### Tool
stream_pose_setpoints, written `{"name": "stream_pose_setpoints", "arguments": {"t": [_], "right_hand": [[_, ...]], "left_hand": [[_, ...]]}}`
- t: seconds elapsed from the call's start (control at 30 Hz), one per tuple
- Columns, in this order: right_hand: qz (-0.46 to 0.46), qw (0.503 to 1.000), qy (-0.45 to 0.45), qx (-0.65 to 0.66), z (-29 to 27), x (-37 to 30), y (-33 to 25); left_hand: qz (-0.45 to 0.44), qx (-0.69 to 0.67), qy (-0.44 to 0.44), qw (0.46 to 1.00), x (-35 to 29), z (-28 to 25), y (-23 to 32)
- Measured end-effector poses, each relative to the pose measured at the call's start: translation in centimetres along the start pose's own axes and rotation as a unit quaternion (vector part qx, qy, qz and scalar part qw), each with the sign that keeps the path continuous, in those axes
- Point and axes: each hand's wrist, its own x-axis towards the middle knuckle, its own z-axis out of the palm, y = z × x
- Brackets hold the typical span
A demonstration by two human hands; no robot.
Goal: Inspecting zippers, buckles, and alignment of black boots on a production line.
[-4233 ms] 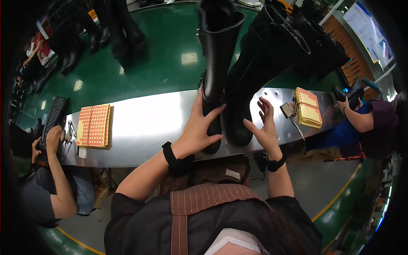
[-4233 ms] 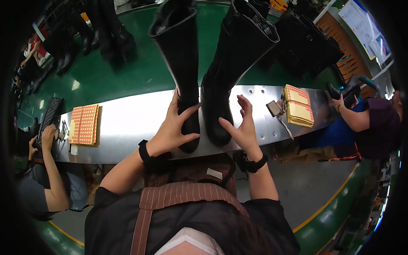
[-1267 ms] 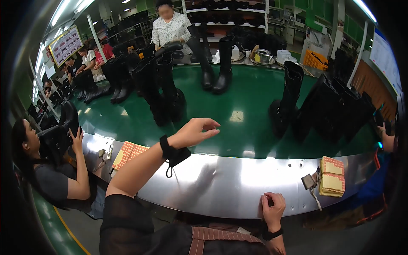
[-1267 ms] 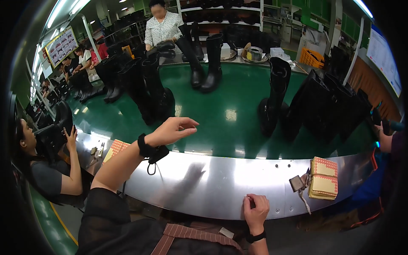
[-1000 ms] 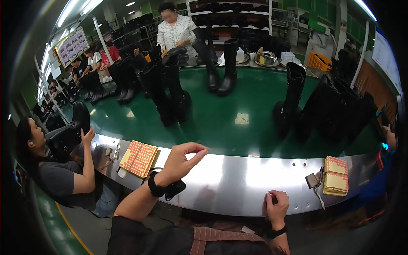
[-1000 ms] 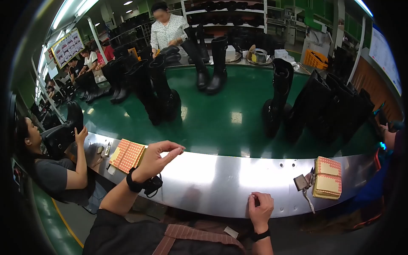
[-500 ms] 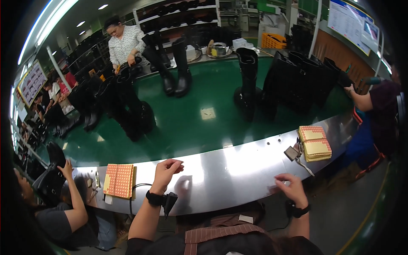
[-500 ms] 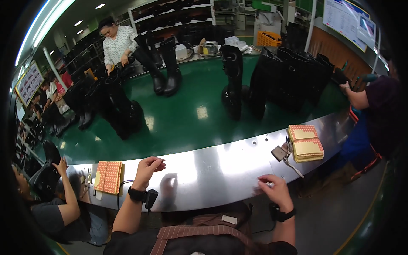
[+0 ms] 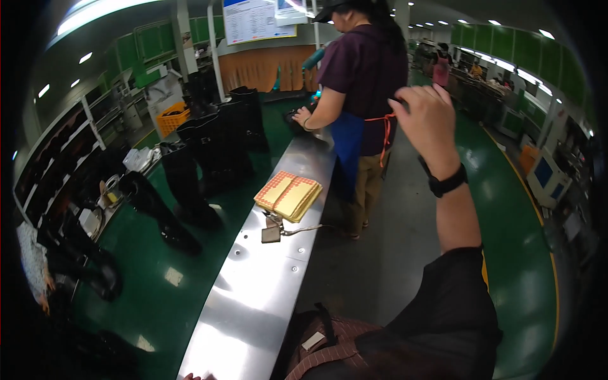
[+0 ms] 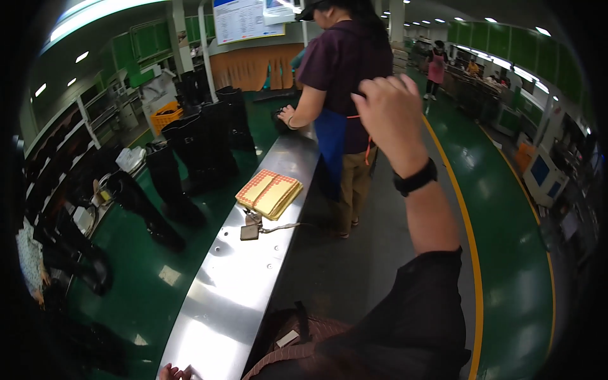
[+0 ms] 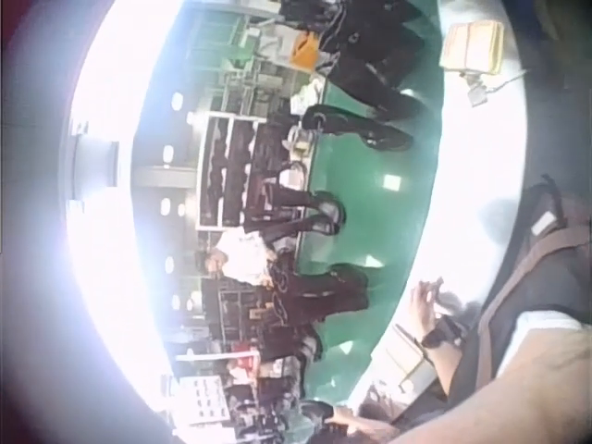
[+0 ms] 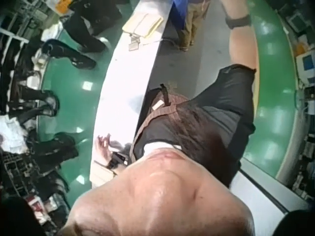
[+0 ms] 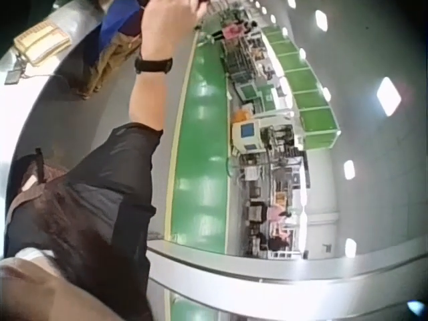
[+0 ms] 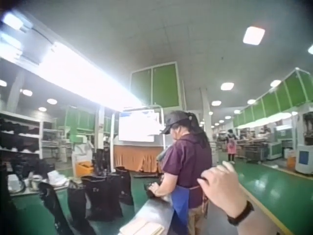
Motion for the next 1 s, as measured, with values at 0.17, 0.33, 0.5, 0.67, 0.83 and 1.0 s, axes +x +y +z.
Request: {"name": "stream_pose_setpoints", "arguments": {"t": [0.17, 0.33, 0.5, 0.67, 0.83, 1.0], "right_hand": [[-0.134, 0.979, 0.152, 0.025, -3.1, 6.2, -3.7], [-0.215, 0.936, 0.223, 0.167, -5.0, 11.5, -11.8], [-0.221, 0.898, 0.133, 0.358, 0.0, 13.3, -19.2], [-0.294, 0.848, -0.155, 0.412, 8.6, 10.8, -27.6], [-0.254, 0.857, -0.215, 0.394, 13.4, 10.5, -36.6], [-0.270, 0.889, -0.229, 0.291, 16.2, 10.8, -39.0]], "left_hand": [[0.018, -0.021, -0.025, 0.999, 2.1, 0.8, 0.3], [0.041, -0.025, 0.010, 0.999, -0.1, -1.4, 1.0], [0.092, -0.104, 0.030, 0.990, -1.3, -2.9, -0.4], [0.081, -0.103, 0.055, 0.990, -4.2, -1.4, 0.9], [0.055, -0.116, 0.079, 0.989, -5.7, -3.1, -0.9], [0.011, -0.154, 0.061, 0.986, -5.8, -2.0, -1.4]]}}
